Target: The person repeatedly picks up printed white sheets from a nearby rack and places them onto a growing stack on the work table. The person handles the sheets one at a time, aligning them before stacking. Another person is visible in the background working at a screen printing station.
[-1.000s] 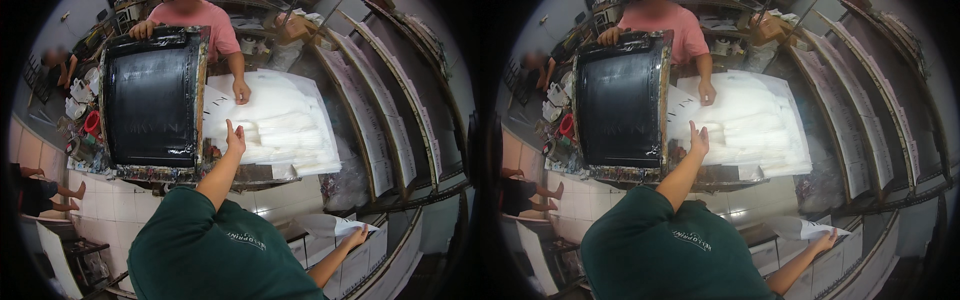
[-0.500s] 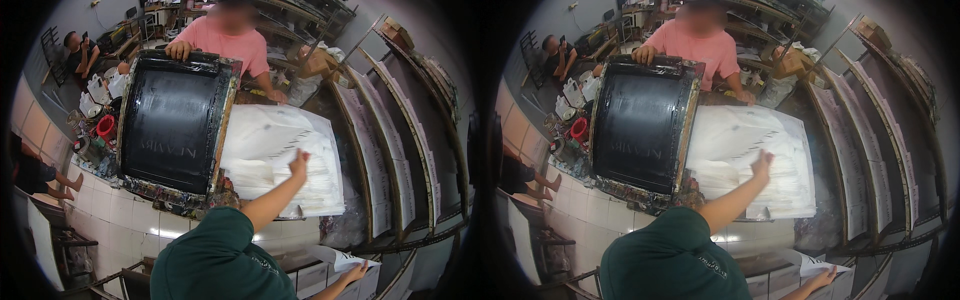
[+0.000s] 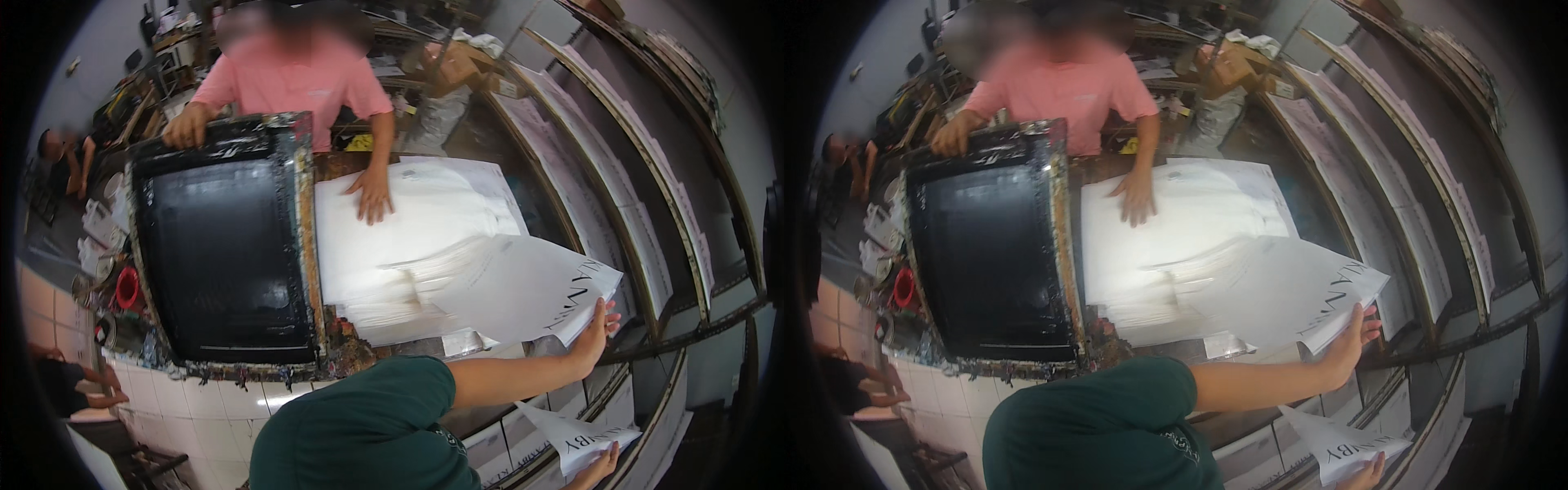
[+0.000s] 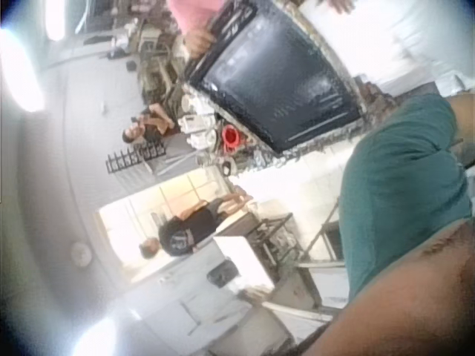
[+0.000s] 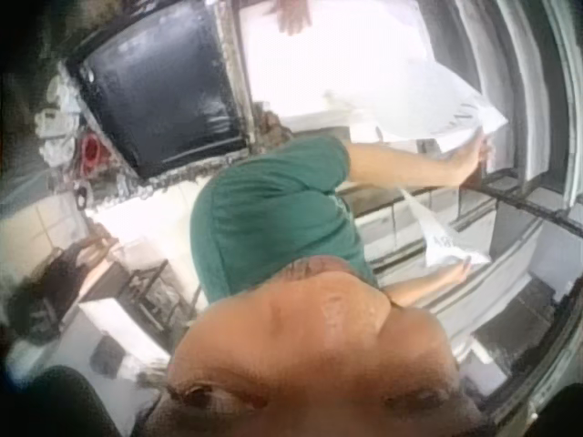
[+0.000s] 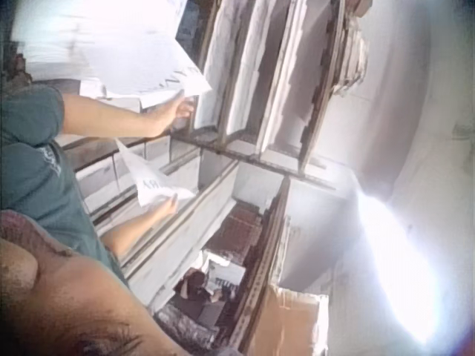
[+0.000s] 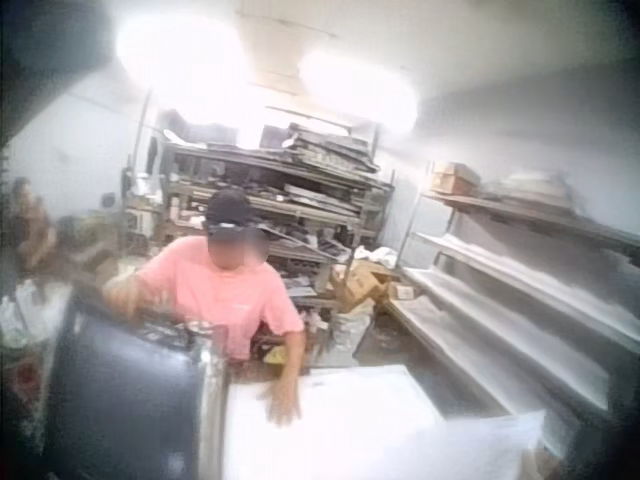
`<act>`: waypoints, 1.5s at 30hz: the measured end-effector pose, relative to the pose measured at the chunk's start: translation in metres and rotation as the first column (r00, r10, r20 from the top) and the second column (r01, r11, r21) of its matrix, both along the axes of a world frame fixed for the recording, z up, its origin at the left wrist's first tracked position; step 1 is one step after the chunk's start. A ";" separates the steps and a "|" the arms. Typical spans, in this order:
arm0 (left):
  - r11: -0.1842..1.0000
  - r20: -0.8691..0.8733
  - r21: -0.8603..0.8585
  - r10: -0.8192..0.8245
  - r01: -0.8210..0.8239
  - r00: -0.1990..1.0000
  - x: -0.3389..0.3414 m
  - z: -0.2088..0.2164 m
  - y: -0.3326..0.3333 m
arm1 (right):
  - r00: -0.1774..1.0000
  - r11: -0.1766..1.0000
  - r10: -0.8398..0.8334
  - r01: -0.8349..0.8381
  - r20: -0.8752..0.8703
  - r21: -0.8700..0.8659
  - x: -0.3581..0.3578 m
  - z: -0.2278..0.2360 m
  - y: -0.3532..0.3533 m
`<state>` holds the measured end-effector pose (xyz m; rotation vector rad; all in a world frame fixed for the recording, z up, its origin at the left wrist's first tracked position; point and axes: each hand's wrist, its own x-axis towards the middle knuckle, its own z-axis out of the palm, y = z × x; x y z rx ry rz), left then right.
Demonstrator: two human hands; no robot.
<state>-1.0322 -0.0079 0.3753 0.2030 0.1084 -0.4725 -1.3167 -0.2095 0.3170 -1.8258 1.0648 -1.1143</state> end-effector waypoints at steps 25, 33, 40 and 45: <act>0.953 -0.012 0.221 -0.212 0.209 0.977 -0.129 -0.043 0.008 | 0.917 0.986 0.008 -0.073 -0.398 -0.148 -0.241 0.207 0.311; 0.905 -0.049 0.145 -0.397 0.400 0.916 -0.196 -0.087 0.106 | 0.762 0.920 -0.389 0.354 -0.517 -0.169 -0.517 0.251 0.360; 0.815 -0.174 0.136 -0.540 0.564 0.823 -0.243 -0.108 0.165 | 0.470 0.824 -0.563 0.391 -0.680 -0.411 -0.688 0.167 0.326; 0.786 -0.163 0.202 -0.561 0.584 0.812 -0.250 -0.113 0.189 | 0.482 0.823 -0.568 0.351 -0.667 -0.447 -0.690 0.139 0.324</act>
